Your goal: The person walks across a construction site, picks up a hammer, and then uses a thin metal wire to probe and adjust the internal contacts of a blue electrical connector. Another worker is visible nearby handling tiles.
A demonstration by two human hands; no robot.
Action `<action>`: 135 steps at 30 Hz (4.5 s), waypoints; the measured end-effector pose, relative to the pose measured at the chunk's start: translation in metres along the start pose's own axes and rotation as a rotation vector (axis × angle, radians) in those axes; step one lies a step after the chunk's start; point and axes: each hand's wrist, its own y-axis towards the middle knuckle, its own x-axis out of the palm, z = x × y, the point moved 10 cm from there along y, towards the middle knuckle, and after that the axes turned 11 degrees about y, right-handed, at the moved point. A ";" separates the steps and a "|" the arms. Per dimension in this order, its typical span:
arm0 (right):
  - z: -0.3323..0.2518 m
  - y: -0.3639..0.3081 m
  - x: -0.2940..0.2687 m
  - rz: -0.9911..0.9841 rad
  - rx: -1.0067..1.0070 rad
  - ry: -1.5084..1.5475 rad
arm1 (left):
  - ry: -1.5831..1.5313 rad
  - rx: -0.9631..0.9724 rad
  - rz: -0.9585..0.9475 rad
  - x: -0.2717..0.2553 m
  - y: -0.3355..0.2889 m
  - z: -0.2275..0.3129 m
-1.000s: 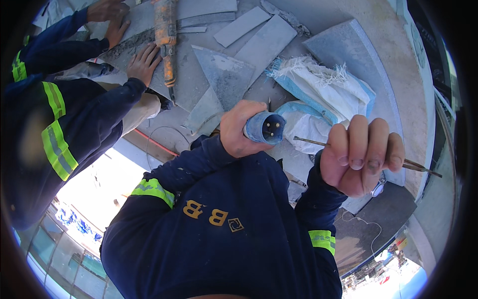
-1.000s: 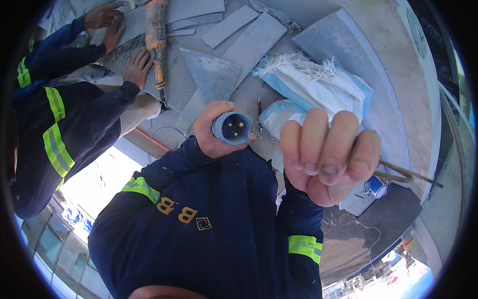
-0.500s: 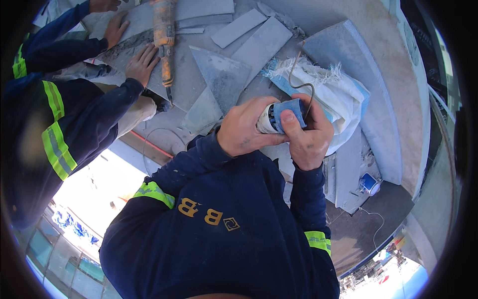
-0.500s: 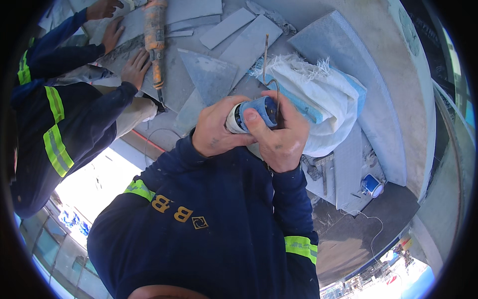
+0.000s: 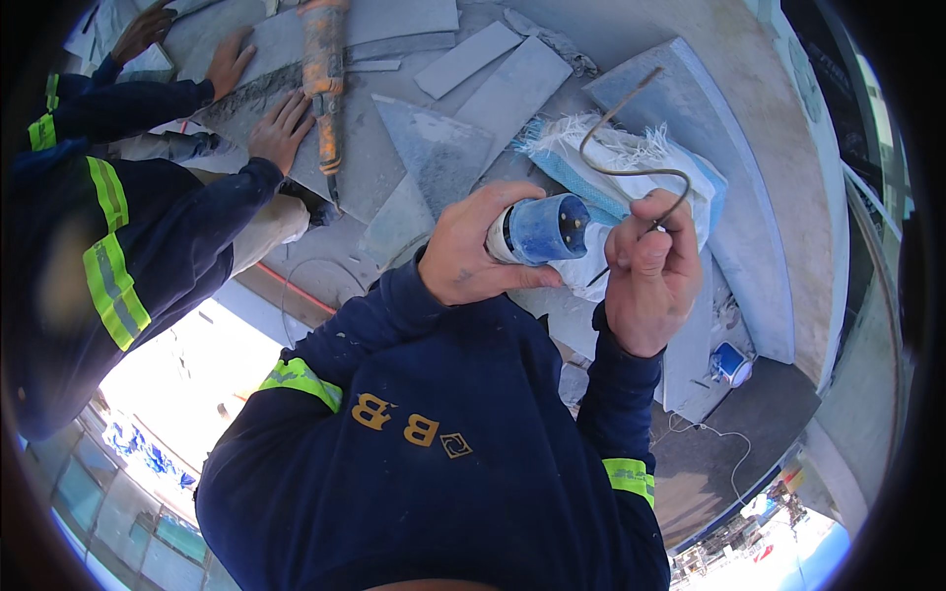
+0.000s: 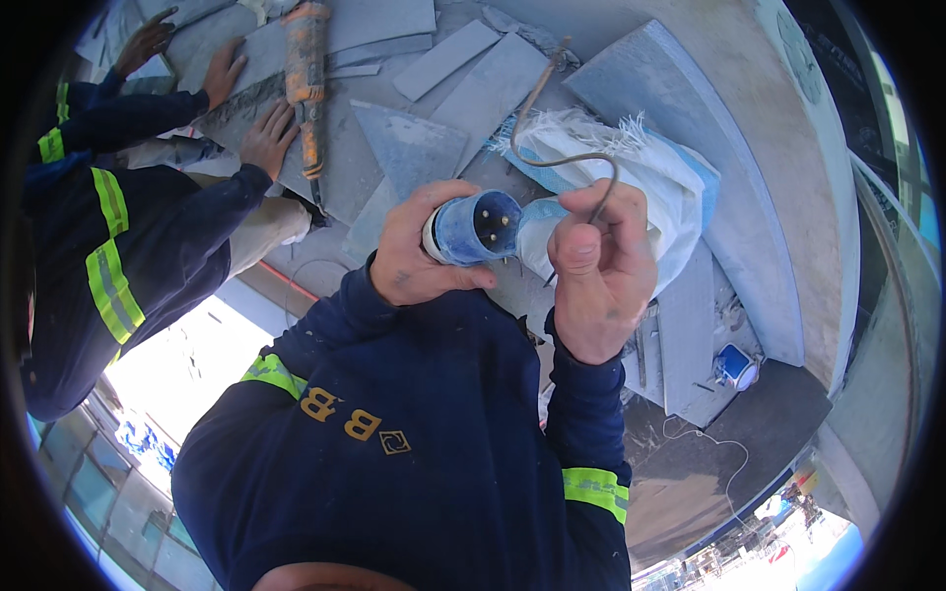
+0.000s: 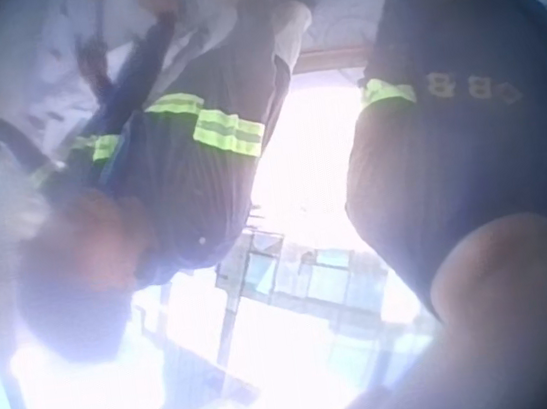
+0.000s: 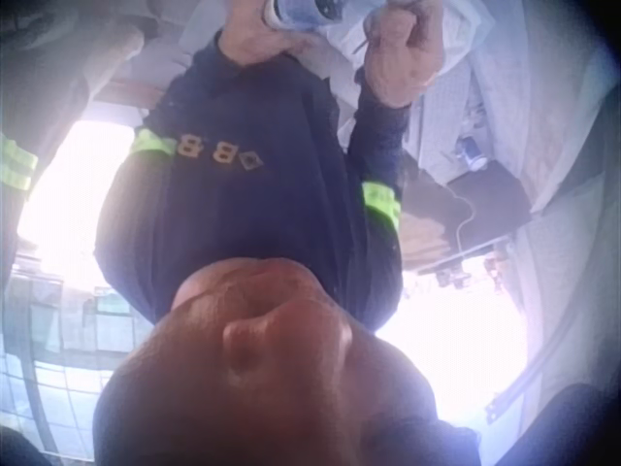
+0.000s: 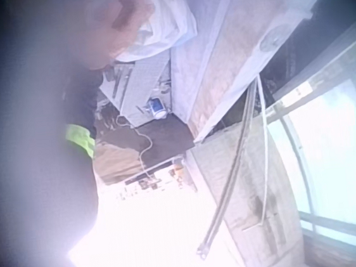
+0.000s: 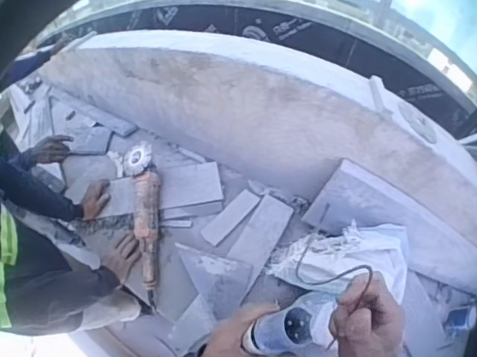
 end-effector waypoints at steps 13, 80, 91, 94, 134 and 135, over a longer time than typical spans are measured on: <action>-0.099 -0.041 0.021 -0.091 -0.491 -0.130 | -0.005 0.331 0.172 -0.004 -0.024 0.014; -0.076 -0.028 0.040 -0.171 -0.464 -0.343 | 0.163 0.322 0.335 -0.009 -0.024 0.015; -0.067 -0.016 0.037 -0.182 -0.494 -0.137 | 0.178 0.308 0.321 -0.007 -0.024 0.016; -0.070 -0.019 0.035 -0.165 -0.522 -0.248 | 0.186 0.310 0.320 -0.006 -0.023 0.016; -0.017 0.020 0.045 -0.277 -0.331 0.376 | 0.195 0.213 0.396 -0.004 -0.020 0.018; -0.019 0.020 0.045 -0.289 -0.351 0.391 | 0.179 0.211 0.397 -0.004 -0.020 0.017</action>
